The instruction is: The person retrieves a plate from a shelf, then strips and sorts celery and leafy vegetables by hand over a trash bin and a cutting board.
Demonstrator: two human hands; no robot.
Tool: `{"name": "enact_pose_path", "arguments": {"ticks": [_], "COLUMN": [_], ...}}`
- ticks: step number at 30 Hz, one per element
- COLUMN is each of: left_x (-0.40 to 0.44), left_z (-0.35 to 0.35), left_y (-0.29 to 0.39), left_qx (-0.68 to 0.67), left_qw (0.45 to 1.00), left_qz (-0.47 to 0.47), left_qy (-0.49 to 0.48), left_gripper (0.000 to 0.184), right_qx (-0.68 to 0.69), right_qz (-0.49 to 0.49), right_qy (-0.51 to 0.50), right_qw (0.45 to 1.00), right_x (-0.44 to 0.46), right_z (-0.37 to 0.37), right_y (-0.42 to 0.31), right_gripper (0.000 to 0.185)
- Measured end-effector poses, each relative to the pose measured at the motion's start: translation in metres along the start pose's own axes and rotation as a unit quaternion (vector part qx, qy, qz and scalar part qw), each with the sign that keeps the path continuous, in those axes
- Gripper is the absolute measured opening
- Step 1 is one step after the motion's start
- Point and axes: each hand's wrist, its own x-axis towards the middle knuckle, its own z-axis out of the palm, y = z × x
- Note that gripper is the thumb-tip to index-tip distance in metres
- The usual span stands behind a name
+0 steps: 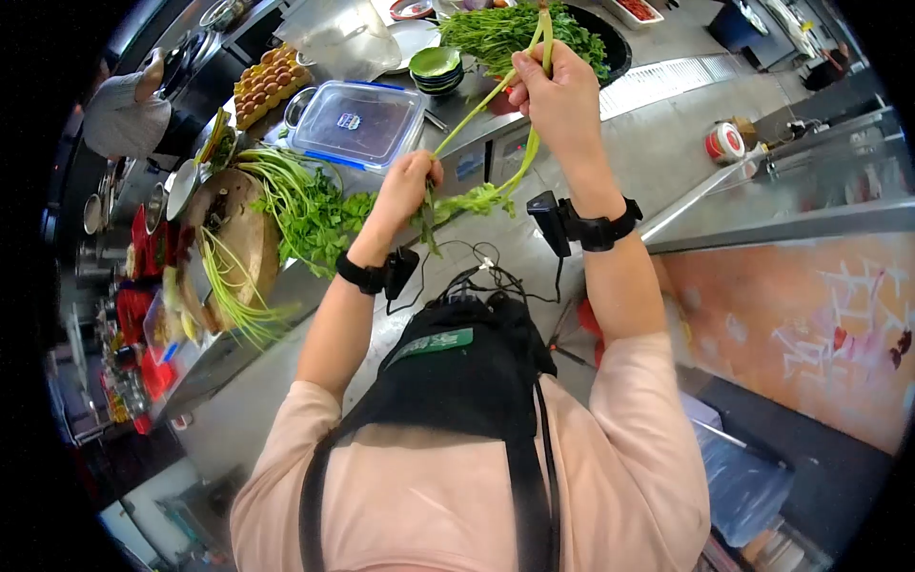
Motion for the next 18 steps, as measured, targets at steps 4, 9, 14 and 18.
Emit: {"name": "enact_pose_path", "arguments": {"ticks": [4, 9, 14, 18], "left_x": [0.0, -0.003, -0.017, -0.013], "left_z": [-0.012, -0.026, -0.035, -0.032], "left_y": [0.002, -0.01, -0.028, 0.006], "left_qx": [-0.066, 0.021, -0.25, -0.004], "left_qw": [0.994, 0.995, 0.958, 0.984], "left_qz": [0.004, 0.033, -0.045, 0.152], "left_qy": [-0.083, -0.095, -0.129, -0.093], "left_gripper": [0.031, 0.029, 0.026, 0.021], "right_qx": [0.004, -0.058, 0.009, 0.023], "right_qz": [-0.005, -0.021, -0.075, -0.095], "right_qy": [0.035, 0.127, 0.151, 0.096], "right_qw": [0.999, 0.99, 0.986, 0.991], "right_x": [-0.008, -0.024, -0.022, -0.013], "right_z": [-0.003, 0.003, -0.021, -0.032], "right_y": [-0.005, -0.031, -0.052, -0.053], "right_gripper": [0.015, 0.017, 0.015, 0.015]}}
